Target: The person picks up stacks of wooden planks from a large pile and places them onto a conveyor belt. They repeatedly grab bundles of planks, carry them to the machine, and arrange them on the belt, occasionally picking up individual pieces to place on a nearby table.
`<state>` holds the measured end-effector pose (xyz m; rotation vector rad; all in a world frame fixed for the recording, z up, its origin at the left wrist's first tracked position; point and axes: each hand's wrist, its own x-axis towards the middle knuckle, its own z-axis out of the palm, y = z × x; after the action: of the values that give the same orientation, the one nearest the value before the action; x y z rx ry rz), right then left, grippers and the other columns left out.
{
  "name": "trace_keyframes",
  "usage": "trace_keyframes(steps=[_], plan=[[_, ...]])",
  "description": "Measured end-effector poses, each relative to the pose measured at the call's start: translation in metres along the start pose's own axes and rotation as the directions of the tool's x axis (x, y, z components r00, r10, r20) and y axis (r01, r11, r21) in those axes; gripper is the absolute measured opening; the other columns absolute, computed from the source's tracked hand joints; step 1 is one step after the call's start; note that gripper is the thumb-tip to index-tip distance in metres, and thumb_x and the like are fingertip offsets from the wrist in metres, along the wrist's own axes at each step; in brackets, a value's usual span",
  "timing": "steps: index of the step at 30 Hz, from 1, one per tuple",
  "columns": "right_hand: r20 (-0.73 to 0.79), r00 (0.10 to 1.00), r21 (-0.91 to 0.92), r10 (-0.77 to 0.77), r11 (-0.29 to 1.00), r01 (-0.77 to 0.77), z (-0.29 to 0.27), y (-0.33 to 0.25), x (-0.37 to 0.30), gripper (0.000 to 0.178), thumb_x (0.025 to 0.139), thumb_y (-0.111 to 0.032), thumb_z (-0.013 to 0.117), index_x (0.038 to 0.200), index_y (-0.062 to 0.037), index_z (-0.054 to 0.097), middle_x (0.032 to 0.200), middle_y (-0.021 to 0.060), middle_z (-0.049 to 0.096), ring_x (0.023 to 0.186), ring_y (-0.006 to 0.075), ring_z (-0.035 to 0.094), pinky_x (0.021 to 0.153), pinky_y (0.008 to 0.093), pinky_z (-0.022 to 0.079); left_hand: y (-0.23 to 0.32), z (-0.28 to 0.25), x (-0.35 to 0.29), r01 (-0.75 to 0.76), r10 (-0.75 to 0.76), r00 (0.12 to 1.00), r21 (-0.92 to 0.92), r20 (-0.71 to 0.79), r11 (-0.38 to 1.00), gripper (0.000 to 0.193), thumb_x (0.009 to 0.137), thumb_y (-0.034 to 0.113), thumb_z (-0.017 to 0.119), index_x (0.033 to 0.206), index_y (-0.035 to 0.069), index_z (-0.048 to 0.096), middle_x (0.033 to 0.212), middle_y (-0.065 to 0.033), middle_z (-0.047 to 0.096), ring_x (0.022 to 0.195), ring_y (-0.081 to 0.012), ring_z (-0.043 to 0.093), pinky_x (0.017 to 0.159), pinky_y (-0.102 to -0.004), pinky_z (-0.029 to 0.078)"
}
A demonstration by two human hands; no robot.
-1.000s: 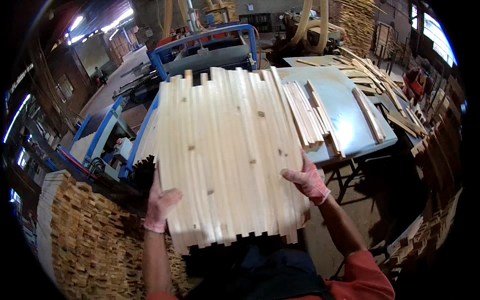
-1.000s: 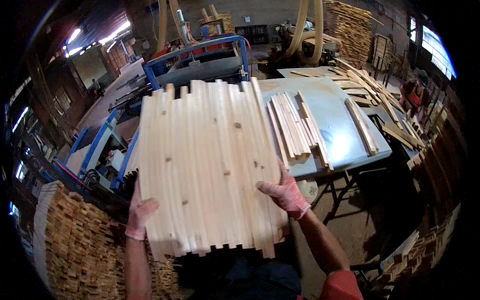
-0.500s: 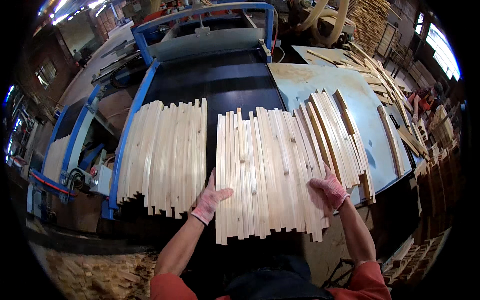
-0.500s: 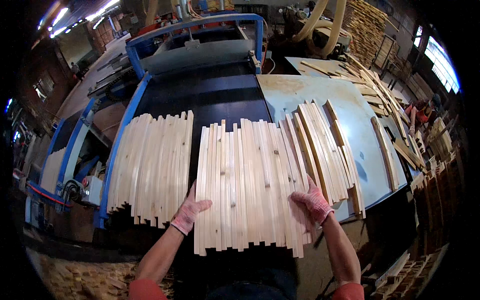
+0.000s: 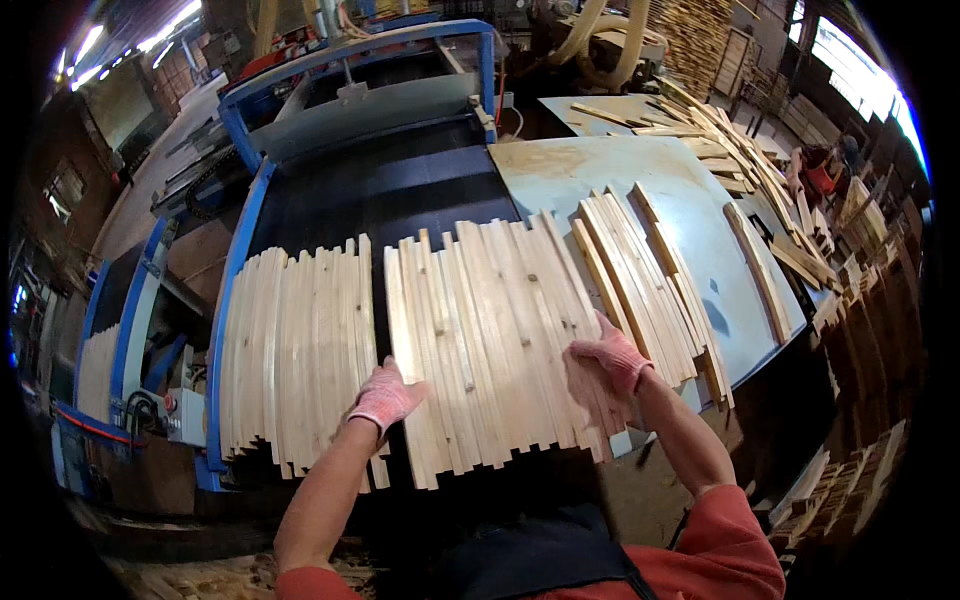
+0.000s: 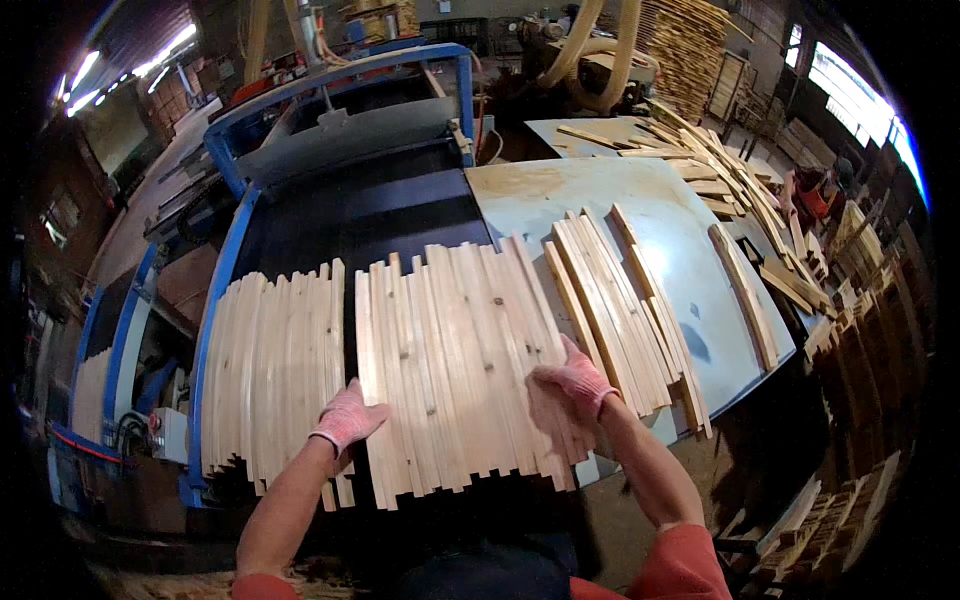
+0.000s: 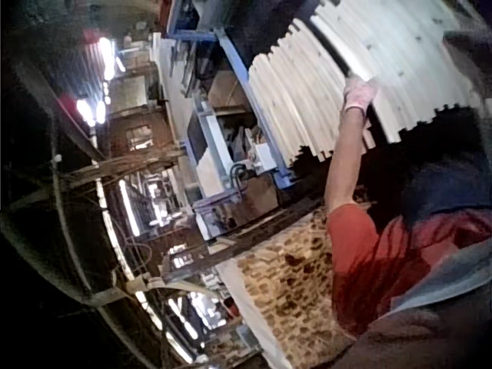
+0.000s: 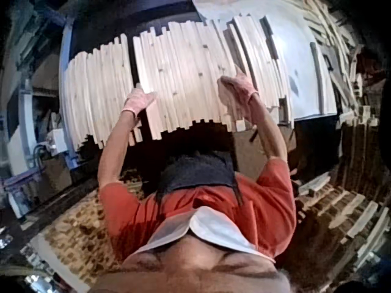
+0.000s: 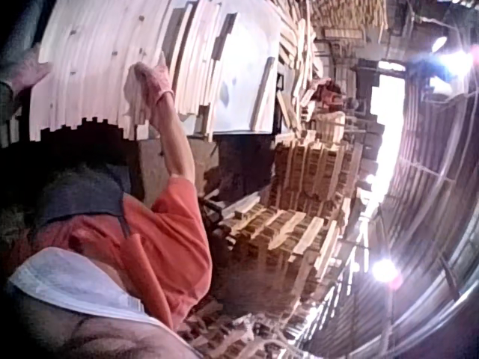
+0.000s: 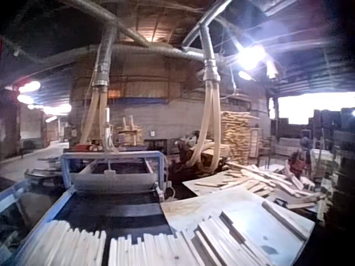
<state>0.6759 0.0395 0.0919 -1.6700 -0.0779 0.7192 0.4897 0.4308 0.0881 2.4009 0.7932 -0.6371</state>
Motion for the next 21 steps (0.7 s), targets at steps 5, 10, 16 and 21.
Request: trace_keyframes(steps=[5, 10, 16, 21], plan=[[-0.007, 0.998, -0.303, -0.066, 0.951, 0.061, 0.028, -0.012, -0.002, 0.111, 0.083, -0.031, 0.09, 0.168, 0.0015, 0.026, 0.143, 0.0266, 0.064, 0.127, 0.0332, 0.066, 0.11, 0.0416, 0.054, 0.029, -0.031, -0.058, 0.081, 0.001, 0.959, 0.275, -0.284, 0.958, 0.07, 0.095, 0.053, 0.071, 0.14, -0.001, 0.066, 0.13, -0.0251, 0.071, 0.121, -0.04, 0.07, 0.106, -0.0489, 0.055], [0.054, 0.998, -0.443, -0.032, 0.895, 0.053, 0.013, 0.007, 0.028, 0.111, 0.088, -0.049, 0.081, 0.167, 0.0057, 0.025, 0.15, 0.0341, 0.057, 0.14, 0.0366, 0.058, 0.118, 0.0395, 0.044, 0.005, -0.007, -0.055, -0.132, 0.194, 0.89, 0.174, -0.413, 0.976, 0.073, 0.091, 0.051, 0.079, 0.143, 0.002, 0.066, 0.134, -0.0228, 0.068, 0.123, -0.0364, 0.067, 0.104, -0.0457, 0.055], [0.139, 0.985, -0.582, 0.104, 0.813, -0.003, -0.003, -0.022, 0.024, 0.083, 0.099, -0.05, 0.063, 0.158, 0.0033, 0.039, 0.127, 0.0348, 0.07, 0.113, 0.0459, 0.073, 0.098, 0.0518, 0.057, 0.015, 0.045, -0.043, -0.281, 0.261, 0.861, 0.021, -0.436, 0.96, 0.066, 0.088, 0.041, 0.084, 0.14, 0.004, 0.068, 0.122, -0.0191, 0.069, 0.107, -0.0326, 0.07, 0.096, -0.0426, 0.057], [0.036, 0.999, -0.763, -0.014, 0.645, 0.037, -0.011, -0.035, -0.001, 0.05, 0.103, -0.039, 0.055, 0.12, 0.005, 0.072, 0.111, 0.0299, 0.076, 0.107, 0.0451, 0.075, 0.095, 0.05, 0.06, 0.021, 0.036, -0.067, -0.302, 0.216, 0.858, -0.118, -0.465, 0.946, 0.058, 0.091, 0.033, 0.083, 0.138, 0.003, 0.068, 0.123, -0.0176, 0.07, 0.11, -0.0298, 0.069, 0.098, -0.041, 0.056]])
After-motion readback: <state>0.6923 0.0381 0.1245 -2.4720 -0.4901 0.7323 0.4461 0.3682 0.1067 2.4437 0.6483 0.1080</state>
